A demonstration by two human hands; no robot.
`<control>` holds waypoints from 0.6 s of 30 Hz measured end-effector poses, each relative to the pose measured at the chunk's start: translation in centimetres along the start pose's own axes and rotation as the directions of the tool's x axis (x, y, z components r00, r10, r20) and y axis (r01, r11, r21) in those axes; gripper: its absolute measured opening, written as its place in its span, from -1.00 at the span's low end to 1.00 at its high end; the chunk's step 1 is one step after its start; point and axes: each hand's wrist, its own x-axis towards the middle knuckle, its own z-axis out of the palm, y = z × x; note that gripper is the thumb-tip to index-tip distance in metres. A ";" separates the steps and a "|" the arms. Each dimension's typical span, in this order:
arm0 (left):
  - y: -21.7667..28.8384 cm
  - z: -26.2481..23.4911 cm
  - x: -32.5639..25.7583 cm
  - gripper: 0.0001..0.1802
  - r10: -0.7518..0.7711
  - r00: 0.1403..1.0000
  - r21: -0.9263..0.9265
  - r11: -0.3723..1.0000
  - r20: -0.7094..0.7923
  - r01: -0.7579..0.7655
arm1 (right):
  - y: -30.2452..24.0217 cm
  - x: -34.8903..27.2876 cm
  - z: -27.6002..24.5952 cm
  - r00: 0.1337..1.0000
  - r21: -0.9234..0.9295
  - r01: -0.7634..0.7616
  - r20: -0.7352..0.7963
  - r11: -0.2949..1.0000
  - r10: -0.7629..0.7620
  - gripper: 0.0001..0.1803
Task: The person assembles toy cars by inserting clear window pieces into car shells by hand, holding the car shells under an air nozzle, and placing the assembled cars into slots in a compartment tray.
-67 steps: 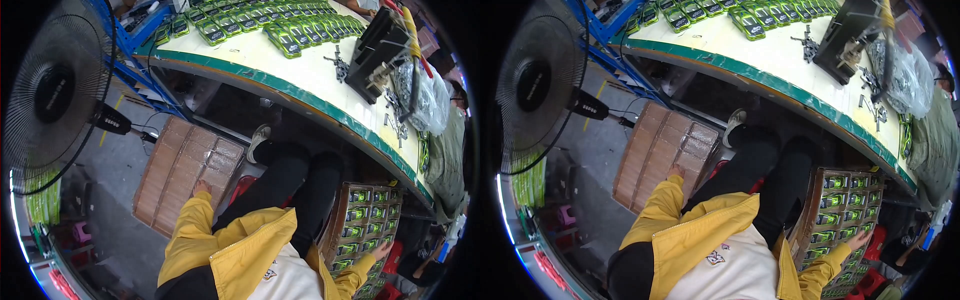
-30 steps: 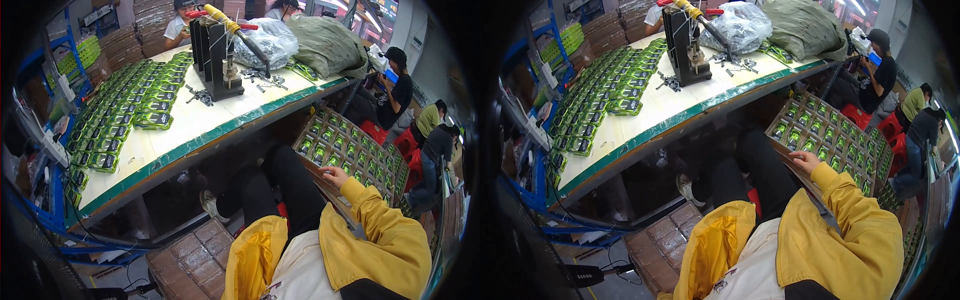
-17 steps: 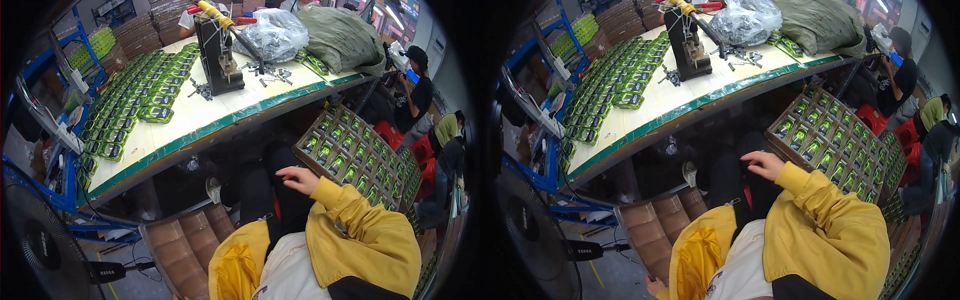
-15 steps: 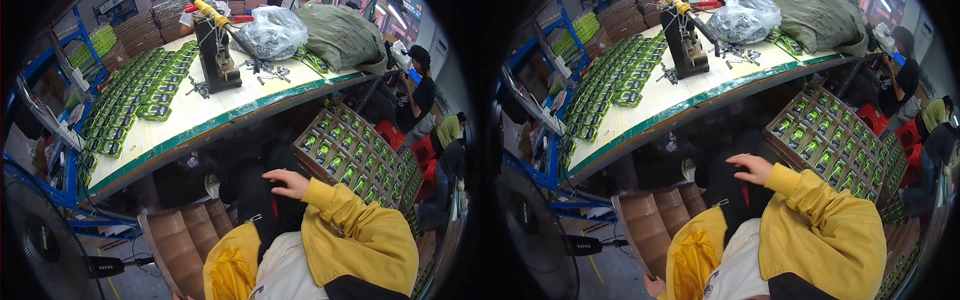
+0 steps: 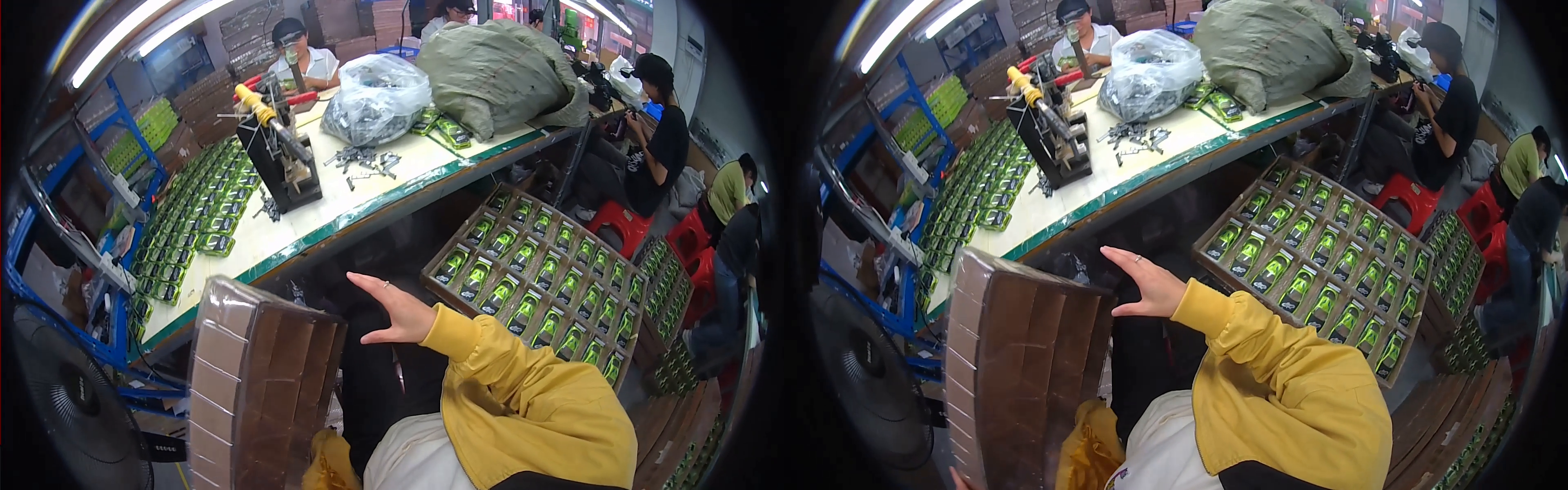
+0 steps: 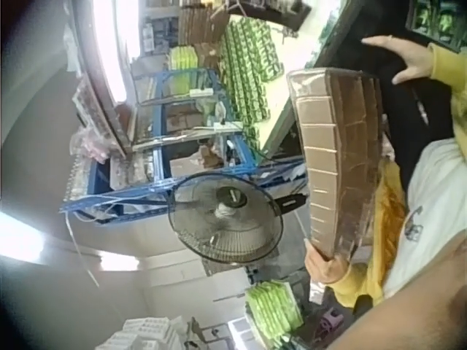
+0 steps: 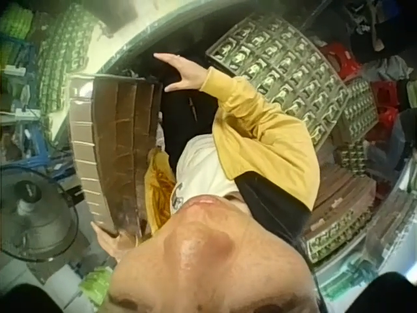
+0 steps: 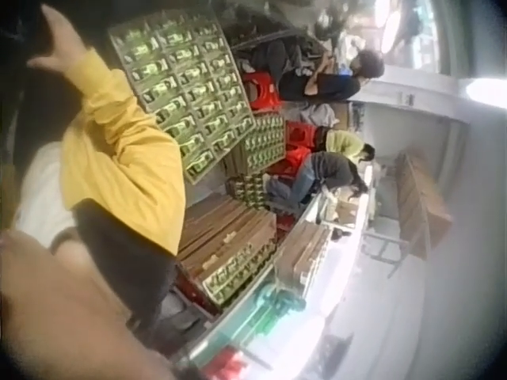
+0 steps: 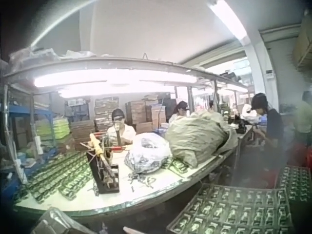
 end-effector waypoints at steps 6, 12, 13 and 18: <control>2.1 -3.6 1.7 -0.56 0.155 0.969 -0.074 0.982 -0.193 -0.172 | -0.3 -2.6 -6.6 0.981 0.005 0.042 -0.192 0.999 -0.040 -0.18; 3.8 -2.3 6.4 -0.38 0.301 0.841 -0.386 0.784 -0.449 -0.487 | -2.1 -8.5 -17.3 0.907 -0.186 -0.076 -0.422 0.980 -0.010 -0.65; 5.0 -3.0 7.2 -0.35 0.350 0.808 -0.346 0.770 -0.474 -0.536 | -2.5 -9.7 -18.6 0.908 -0.248 -0.059 -0.416 0.967 -0.051 -0.67; 12.9 -4.1 12.5 -0.59 0.493 0.785 -0.742 0.348 -0.374 -0.572 | -2.6 -18.2 -23.1 0.619 -0.146 -0.205 -0.785 0.968 0.013 -0.66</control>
